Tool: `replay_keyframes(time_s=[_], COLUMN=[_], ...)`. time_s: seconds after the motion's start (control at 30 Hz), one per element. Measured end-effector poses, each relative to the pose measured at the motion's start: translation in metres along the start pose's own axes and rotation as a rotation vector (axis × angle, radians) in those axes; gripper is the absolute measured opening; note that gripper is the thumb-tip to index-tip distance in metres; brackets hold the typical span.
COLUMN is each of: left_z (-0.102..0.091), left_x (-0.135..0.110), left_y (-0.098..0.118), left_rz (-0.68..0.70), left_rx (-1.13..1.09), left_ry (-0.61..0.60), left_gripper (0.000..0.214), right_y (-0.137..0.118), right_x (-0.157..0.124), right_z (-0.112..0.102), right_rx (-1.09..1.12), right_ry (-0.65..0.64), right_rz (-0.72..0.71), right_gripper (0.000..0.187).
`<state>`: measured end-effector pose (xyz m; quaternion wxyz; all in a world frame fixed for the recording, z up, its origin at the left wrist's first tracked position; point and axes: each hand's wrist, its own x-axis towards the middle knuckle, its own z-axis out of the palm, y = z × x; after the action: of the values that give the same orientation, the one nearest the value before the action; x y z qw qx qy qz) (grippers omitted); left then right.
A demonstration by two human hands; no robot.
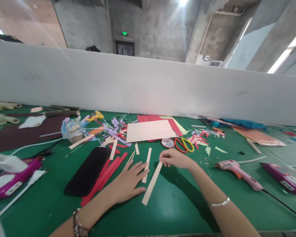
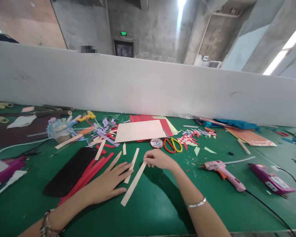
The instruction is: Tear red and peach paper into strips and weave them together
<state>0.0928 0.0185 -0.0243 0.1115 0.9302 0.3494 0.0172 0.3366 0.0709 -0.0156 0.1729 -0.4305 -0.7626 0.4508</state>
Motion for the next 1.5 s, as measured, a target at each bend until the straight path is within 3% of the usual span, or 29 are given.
replay_keyframes(time_s=[0.1, 0.17, 0.23, 0.37, 0.53, 0.7, 0.93, 1.0, 1.1, 1.23, 1.3, 1.4, 1.5], left_z=[-0.016, -0.023, -0.025, -0.019, -0.017, -0.02, -0.033, -0.042, -0.059, -0.078, -0.083, -0.082, -0.075], left_x=[-0.013, -0.022, -0.028, -0.029, -0.018, -0.012, -0.007, -0.004, 0.003, 0.011, 0.012, 0.009, 0.007], left_y=[-0.018, -0.034, -0.047, -0.056, -0.053, -0.062, -0.067, -0.055, -0.025, 0.013, 0.024, 0.031, 0.029], left_rz=[-0.139, -0.355, -0.494, -0.554, -0.629, -0.627, -0.594, -0.557, -0.4, -0.186, -0.139, -0.149, -0.165], left_rx=[-0.012, 0.039, 0.122, 0.119, -0.002, -0.13, -0.361, -0.532, -0.874, -1.024, -1.03, -1.014, -0.99], left_ry=[0.145, 0.219, 0.186, 0.084, 0.107, 0.201, 0.379, 0.468, 0.509, 0.503, 0.491, 0.443, 0.383], left_gripper=[0.037, 0.036, 0.039, 0.037, 0.023, 0.027, 0.038, 0.043, 0.052, 0.048, 0.046, 0.046, 0.044], right_y=[0.015, 0.02, 0.023, 0.022, 0.016, 0.012, 0.009, 0.003, -0.015, -0.046, -0.058, -0.067, -0.065], right_x=[0.014, 0.018, 0.022, 0.029, 0.046, 0.064, 0.055, 0.046, 0.031, 0.016, 0.011, 0.002, -0.009], right_z=[0.018, 0.025, 0.029, 0.033, 0.038, 0.044, 0.037, 0.035, 0.037, 0.043, 0.043, 0.037, 0.028], right_rx=[-0.063, -0.062, -0.061, -0.161, -0.268, -0.24, -0.055, 0.064, 0.258, 0.284, 0.292, 0.323, 0.371], right_ry=[0.11, 0.174, 0.205, 0.223, 0.283, 0.333, 0.434, 0.411, 0.315, 0.297, 0.343, 0.347, 0.232], right_rz=[0.02, 0.017, 0.011, -0.028, -0.019, -0.024, -0.104, -0.139, -0.23, -0.396, -0.428, -0.356, -0.263], right_gripper=[0.016, 0.016, 0.016, 0.016, 0.013, 0.009, 0.034, 0.037, 0.051, 0.07, 0.053, 0.019, 0.024])
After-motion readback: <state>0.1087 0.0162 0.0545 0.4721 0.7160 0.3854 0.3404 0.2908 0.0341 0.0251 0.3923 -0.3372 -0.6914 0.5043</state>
